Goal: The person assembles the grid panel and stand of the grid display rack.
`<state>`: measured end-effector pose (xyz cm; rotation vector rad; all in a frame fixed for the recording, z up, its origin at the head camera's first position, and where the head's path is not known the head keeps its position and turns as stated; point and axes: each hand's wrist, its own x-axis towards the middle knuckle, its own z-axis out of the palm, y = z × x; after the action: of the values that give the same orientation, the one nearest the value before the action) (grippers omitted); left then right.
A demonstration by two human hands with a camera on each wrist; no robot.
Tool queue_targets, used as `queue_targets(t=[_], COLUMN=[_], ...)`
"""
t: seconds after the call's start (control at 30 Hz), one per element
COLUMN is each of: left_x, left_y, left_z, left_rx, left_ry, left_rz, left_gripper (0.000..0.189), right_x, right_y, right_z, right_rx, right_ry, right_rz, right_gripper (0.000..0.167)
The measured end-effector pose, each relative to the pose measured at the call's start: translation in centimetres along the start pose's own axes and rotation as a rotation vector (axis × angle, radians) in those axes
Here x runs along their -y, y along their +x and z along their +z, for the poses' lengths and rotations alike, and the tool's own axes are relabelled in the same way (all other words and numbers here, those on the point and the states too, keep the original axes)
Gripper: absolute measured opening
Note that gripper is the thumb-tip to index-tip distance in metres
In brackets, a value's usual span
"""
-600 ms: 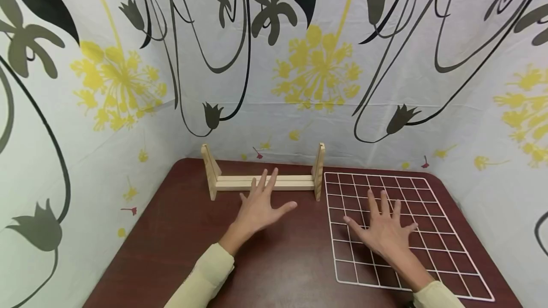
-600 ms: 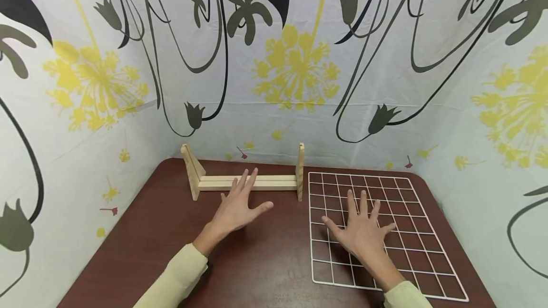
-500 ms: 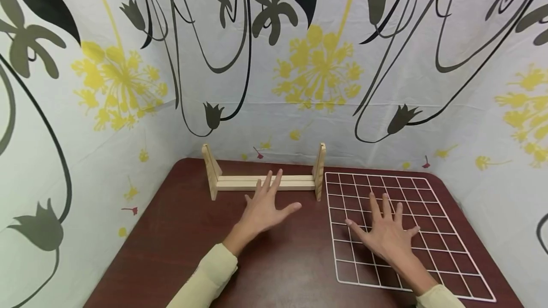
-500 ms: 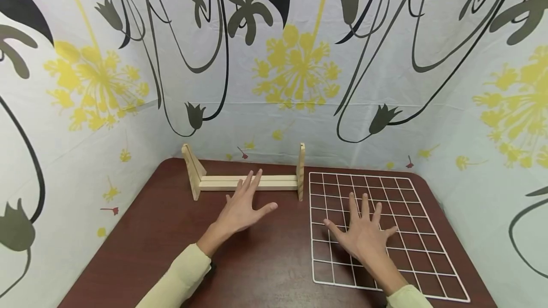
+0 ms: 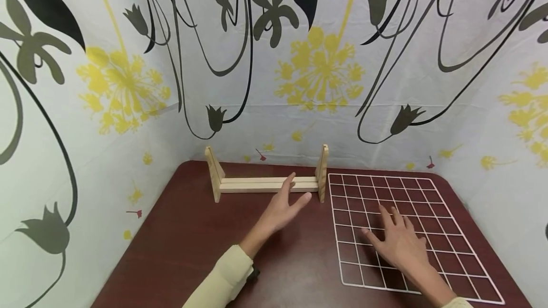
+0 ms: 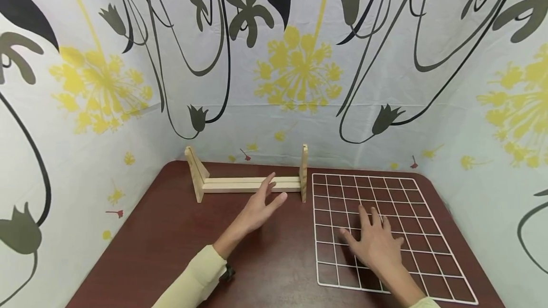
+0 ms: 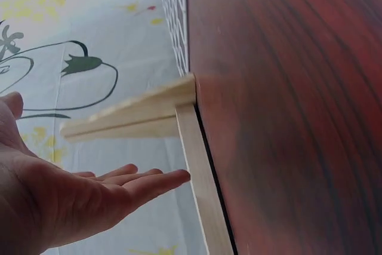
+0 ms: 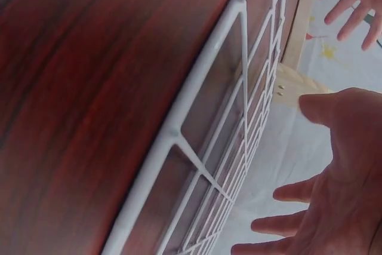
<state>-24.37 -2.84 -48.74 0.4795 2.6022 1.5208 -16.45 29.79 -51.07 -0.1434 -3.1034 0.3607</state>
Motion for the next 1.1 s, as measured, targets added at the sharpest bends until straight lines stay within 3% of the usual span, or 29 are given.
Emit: queue_targets(t=[0.23,0.47,0.67,0.73,0.87,1.1], left_x=[-0.9,-0.9,-0.8,-0.9,-1.1,-1.3], left_y=[0.7,0.9,1.5,1.8,2.6,4.4], left_z=[2.0,3.7,4.1,4.2,4.7,6.1], left_rx=[0.029,0.048,0.141,0.162,0.205,0.273], left_ry=[-0.167,-0.121,-0.417,-0.476,-0.495,-0.467], left_rz=[-0.017,-0.146,-0.253,-0.280,-0.318,-0.377], left_gripper=[0.084,0.092,0.085,0.078,0.064,0.064], right_x=[-1.8,-4.7,-7.3,-8.0,-9.9,-13.1], right_y=[0.0,-0.1,0.5,0.6,0.9,1.5], right_z=[-1.3,-1.7,-1.8,-1.8,-1.9,-2.5], right_rx=[-0.016,-0.002,-0.021,-0.029,-0.013,0.020], right_ry=[-0.017,-0.014,-0.013,-0.009,0.006,-0.022], right_rz=[0.012,0.066,0.131,0.149,0.184,0.281], right_gripper=[0.101,0.100,0.099,0.100,0.104,0.108])
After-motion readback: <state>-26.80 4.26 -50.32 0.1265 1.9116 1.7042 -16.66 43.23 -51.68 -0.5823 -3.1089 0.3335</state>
